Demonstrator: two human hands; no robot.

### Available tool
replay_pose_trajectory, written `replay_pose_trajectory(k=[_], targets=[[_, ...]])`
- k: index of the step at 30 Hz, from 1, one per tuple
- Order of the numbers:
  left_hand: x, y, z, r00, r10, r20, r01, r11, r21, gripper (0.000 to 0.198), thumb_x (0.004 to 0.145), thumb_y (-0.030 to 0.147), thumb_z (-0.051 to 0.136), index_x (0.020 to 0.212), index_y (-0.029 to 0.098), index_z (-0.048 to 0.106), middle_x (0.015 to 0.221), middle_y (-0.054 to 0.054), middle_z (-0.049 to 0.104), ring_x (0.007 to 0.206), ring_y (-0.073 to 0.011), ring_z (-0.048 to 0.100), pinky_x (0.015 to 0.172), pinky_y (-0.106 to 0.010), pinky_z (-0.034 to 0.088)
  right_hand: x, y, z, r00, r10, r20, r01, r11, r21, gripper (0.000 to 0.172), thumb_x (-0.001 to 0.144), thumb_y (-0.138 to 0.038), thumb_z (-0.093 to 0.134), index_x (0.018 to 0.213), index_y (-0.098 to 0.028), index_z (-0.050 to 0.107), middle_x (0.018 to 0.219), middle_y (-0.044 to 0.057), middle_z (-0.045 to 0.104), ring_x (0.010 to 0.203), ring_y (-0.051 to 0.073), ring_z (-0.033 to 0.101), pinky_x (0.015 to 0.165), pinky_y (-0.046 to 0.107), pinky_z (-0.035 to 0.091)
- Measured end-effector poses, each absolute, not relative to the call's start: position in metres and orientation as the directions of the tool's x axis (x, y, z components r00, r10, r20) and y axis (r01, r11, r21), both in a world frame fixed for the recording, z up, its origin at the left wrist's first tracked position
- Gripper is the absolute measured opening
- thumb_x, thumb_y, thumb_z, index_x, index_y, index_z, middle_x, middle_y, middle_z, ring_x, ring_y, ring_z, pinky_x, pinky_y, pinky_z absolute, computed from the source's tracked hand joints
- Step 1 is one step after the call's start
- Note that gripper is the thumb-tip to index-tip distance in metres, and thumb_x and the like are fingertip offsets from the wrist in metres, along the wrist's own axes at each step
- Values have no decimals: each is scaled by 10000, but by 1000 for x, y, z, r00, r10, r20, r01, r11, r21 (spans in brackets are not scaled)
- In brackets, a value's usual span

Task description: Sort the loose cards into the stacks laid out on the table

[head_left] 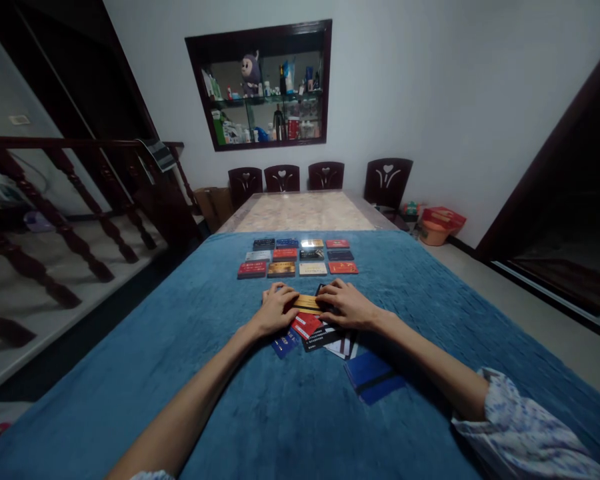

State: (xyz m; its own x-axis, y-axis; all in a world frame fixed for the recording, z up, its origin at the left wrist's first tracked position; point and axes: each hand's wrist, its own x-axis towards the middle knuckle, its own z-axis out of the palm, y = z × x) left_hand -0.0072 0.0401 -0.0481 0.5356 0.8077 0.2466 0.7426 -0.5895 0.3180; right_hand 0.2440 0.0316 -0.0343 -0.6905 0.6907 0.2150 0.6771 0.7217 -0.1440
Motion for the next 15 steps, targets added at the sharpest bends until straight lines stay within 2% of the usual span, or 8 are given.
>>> replay_pose_trajectory(k=[8, 15], targets=[[-12, 45, -47, 654, 683, 326, 651, -727, 217, 268, 928, 289, 587, 1162, 200, 683, 1168, -95, 666, 1199, -295, 456, 1035, -503, 342, 245, 40, -39, -687, 678, 261, 666, 732, -146, 278, 917, -409, 619, 1108, -226, 708, 1152, 108, 677, 1020, 257, 513, 819, 378, 428], [-14, 48, -46, 719, 606, 340, 601, -788, 135, 262, 962, 352, 560, 1140, 211, 691, 1144, -93, 681, 1237, -301, 449, 1050, -510, 323, 248, 46, -44, -734, 582, 351, 603, 796, -60, 243, 925, -384, 621, 1048, -214, 744, 1043, 110, 724, 973, 241, 552, 833, 377, 426]])
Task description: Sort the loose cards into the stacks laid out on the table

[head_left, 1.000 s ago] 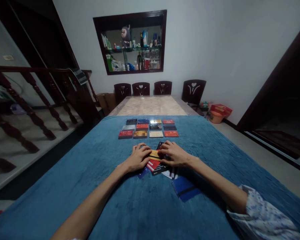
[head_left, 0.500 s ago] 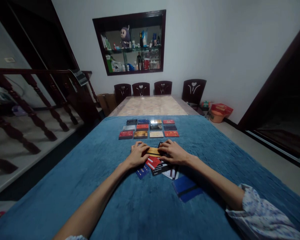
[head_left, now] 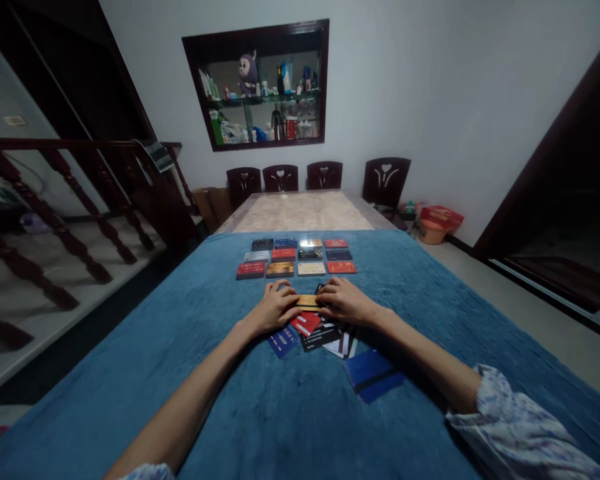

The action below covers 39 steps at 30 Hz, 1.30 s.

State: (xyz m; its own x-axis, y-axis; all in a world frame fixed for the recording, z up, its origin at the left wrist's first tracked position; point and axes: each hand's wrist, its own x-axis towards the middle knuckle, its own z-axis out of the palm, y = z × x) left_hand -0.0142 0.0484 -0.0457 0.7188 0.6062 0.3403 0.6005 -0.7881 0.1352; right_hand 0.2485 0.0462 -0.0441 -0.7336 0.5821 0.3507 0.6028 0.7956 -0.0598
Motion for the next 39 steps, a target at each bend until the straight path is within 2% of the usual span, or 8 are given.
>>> replay_pose_trajectory(k=[9, 16, 22, 29, 33, 39], targets=[[-14, 51, -46, 692, 632, 350, 578, -775, 255, 278, 974, 301, 514, 1154, 211, 706, 1134, -89, 698, 1232, -291, 461, 1061, -529, 329, 250, 51, -48, -714, 536, 451, 592, 805, -20, 221, 946, -330, 604, 1026, -201, 765, 900, 85, 756, 898, 216, 581, 783, 326, 443], [-13, 60, -48, 621, 684, 383, 576, -730, 369, 242, 948, 271, 544, 1040, 230, 764, 1033, -63, 746, 1190, -273, 482, 1084, -537, 348, 250, 47, -42, -664, 605, 439, 638, 765, -89, 225, 968, -280, 560, 1013, -207, 768, 876, 80, 742, 864, 194, 584, 751, 293, 453], [-9, 72, -48, 537, 730, 423, 572, -684, 453, 197, 907, 236, 589, 937, 220, 783, 930, -59, 752, 1098, -254, 552, 1007, -457, 451, 246, 51, -37, -586, 692, 421, 717, 685, -128, 270, 993, -275, 503, 957, -194, 757, 831, 78, 683, 851, 183, 584, 750, 271, 446], [-5, 82, -50, 468, 756, 458, 594, -653, 471, 179, 875, 200, 627, 953, 192, 788, 992, -75, 670, 981, -202, 614, 924, -356, 505, 240, 58, -39, -517, 708, 481, 773, 627, -92, 232, 965, -213, 500, 968, -183, 730, 867, 59, 636, 735, 147, 521, 644, 236, 369], [-4, 84, -51, 446, 773, 450, 624, -630, 463, 171, 863, 180, 642, 956, 193, 785, 961, -58, 655, 907, -181, 620, 884, -339, 514, 239, 59, -42, -506, 690, 517, 783, 620, -61, 228, 965, -184, 477, 1024, -173, 697, 840, 58, 627, 731, 158, 512, 654, 239, 361], [2, 82, -52, 411, 786, 463, 611, -614, 499, 178, 864, 130, 627, 958, 171, 773, 896, -57, 674, 828, -169, 637, 817, -314, 531, 239, 55, -45, -475, 703, 530, 797, 599, -80, 257, 993, -180, 411, 1070, -187, 656, 841, 61, 632, 769, 172, 538, 708, 246, 380]])
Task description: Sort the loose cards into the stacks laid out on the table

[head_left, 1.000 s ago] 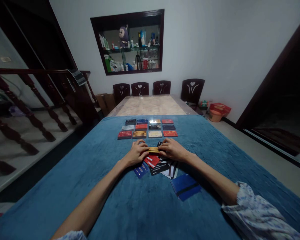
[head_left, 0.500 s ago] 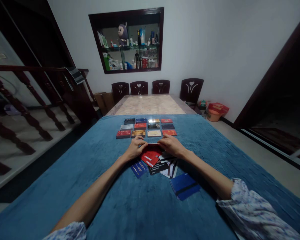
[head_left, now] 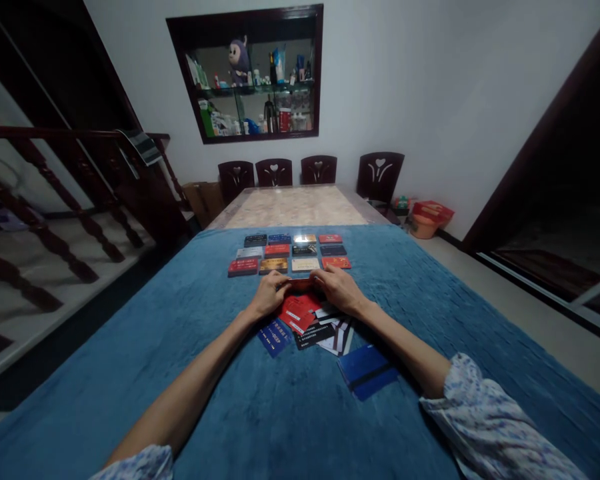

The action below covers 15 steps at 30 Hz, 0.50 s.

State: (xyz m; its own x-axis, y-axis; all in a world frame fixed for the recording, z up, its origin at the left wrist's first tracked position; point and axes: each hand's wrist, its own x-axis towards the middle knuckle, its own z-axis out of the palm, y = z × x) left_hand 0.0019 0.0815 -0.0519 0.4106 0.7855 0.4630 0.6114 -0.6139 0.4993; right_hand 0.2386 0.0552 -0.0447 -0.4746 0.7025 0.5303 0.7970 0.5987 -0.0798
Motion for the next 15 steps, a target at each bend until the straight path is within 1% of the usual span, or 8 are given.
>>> replay_pose_trajectory(k=[5, 8, 12, 15], targets=[[3, 80, -55, 406, 790, 459, 624, -607, 492, 245, 857, 105, 612, 1049, 175, 746, 947, -61, 688, 882, -182, 658, 858, -332, 540, 238, 51, -46, -442, 746, 498, 820, 561, -111, 231, 962, -152, 477, 1121, -193, 639, 911, 72, 662, 819, 181, 562, 726, 256, 394], [4, 81, -58, 425, 784, 452, 639, -614, 463, 335, 843, 83, 600, 1142, 189, 709, 984, -63, 684, 915, -195, 657, 879, -350, 543, 238, 51, -47, -436, 768, 470, 830, 544, -119, 282, 948, -146, 507, 1199, -202, 623, 931, 76, 676, 828, 186, 571, 728, 265, 401], [7, 80, -59, 440, 774, 456, 644, -625, 441, 464, 828, 52, 564, 1264, 191, 637, 1007, -71, 669, 915, -204, 648, 884, -364, 545, 238, 53, -50, -456, 767, 452, 836, 543, -77, 366, 951, -146, 517, 1305, -200, 589, 938, 86, 700, 840, 194, 585, 738, 275, 406], [8, 79, -58, 442, 758, 480, 625, -644, 442, 480, 824, 46, 547, 1275, 199, 615, 1029, -69, 666, 939, -205, 642, 917, -374, 536, 238, 54, -51, -470, 752, 463, 837, 545, -34, 377, 959, -140, 501, 1323, -194, 581, 950, 99, 715, 856, 207, 593, 753, 292, 410]])
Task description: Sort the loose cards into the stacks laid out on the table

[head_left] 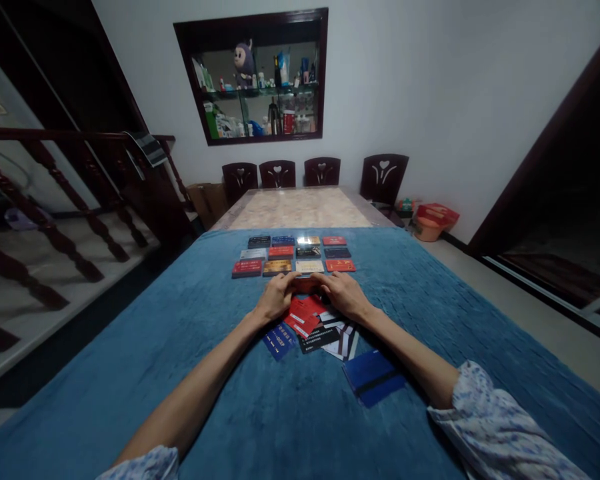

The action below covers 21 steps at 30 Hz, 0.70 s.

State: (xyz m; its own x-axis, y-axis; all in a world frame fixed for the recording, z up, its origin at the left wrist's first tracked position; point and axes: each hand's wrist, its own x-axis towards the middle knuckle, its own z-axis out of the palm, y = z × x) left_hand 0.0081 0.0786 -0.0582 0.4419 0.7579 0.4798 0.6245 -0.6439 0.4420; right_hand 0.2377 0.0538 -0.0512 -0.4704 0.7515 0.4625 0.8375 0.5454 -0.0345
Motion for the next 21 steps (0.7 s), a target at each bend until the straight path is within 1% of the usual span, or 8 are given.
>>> replay_pose_trajectory(k=[3, 5, 8, 11, 14, 17, 21], targets=[[8, 79, -57, 434, 749, 500, 627, -650, 430, 455, 815, 47, 535, 1240, 182, 626, 1033, -83, 671, 941, -215, 638, 915, -385, 538, 236, 54, -50, -469, 750, 466, 840, 542, -26, 386, 964, -136, 480, 1337, -183, 565, 989, 110, 712, 882, 221, 601, 778, 312, 419], [7, 80, -57, 424, 741, 521, 627, -655, 421, 473, 798, 36, 526, 1239, 177, 622, 1071, -94, 674, 969, -224, 634, 927, -399, 536, 235, 53, -48, -469, 750, 467, 837, 546, -36, 403, 951, -134, 499, 1349, -167, 544, 1046, 122, 699, 930, 231, 601, 810, 321, 423], [5, 83, -58, 414, 722, 554, 607, -673, 424, 529, 775, 11, 506, 1264, 188, 601, 1158, -92, 664, 1042, -222, 625, 968, -406, 524, 234, 53, -46, -477, 748, 462, 828, 559, -49, 481, 903, -136, 562, 1378, -139, 491, 1132, 146, 666, 1023, 253, 583, 857, 338, 423], [4, 85, -57, 415, 712, 567, 595, -684, 423, 513, 782, 7, 497, 1248, 192, 608, 1170, -87, 664, 1072, -218, 620, 989, -406, 516, 233, 53, -47, -482, 747, 457, 826, 561, -45, 551, 870, -146, 579, 1405, -140, 448, 1191, 161, 634, 1076, 278, 556, 879, 366, 423], [4, 84, -55, 418, 710, 566, 605, -683, 410, 463, 809, 20, 503, 1231, 175, 614, 1161, -99, 669, 1077, -224, 619, 992, -410, 511, 233, 54, -47, -479, 744, 467, 830, 557, -37, 546, 873, -159, 555, 1409, -144, 447, 1186, 165, 625, 1061, 286, 546, 885, 379, 423], [5, 84, -53, 426, 709, 561, 609, -684, 401, 424, 842, 41, 508, 1238, 152, 608, 1167, -115, 671, 1081, -229, 617, 990, -412, 507, 234, 54, -46, -478, 736, 480, 832, 554, -22, 502, 913, -191, 512, 1408, -125, 455, 1145, 173, 625, 1024, 285, 545, 870, 379, 425], [2, 84, -49, 470, 696, 543, 592, -705, 391, 460, 842, 71, 561, 1294, 154, 577, 1202, -124, 662, 1099, -240, 604, 998, -430, 492, 236, 54, -45, -492, 723, 485, 828, 560, 6, 482, 935, -230, 493, 1407, -133, 468, 1111, 170, 623, 1000, 285, 532, 838, 374, 426]])
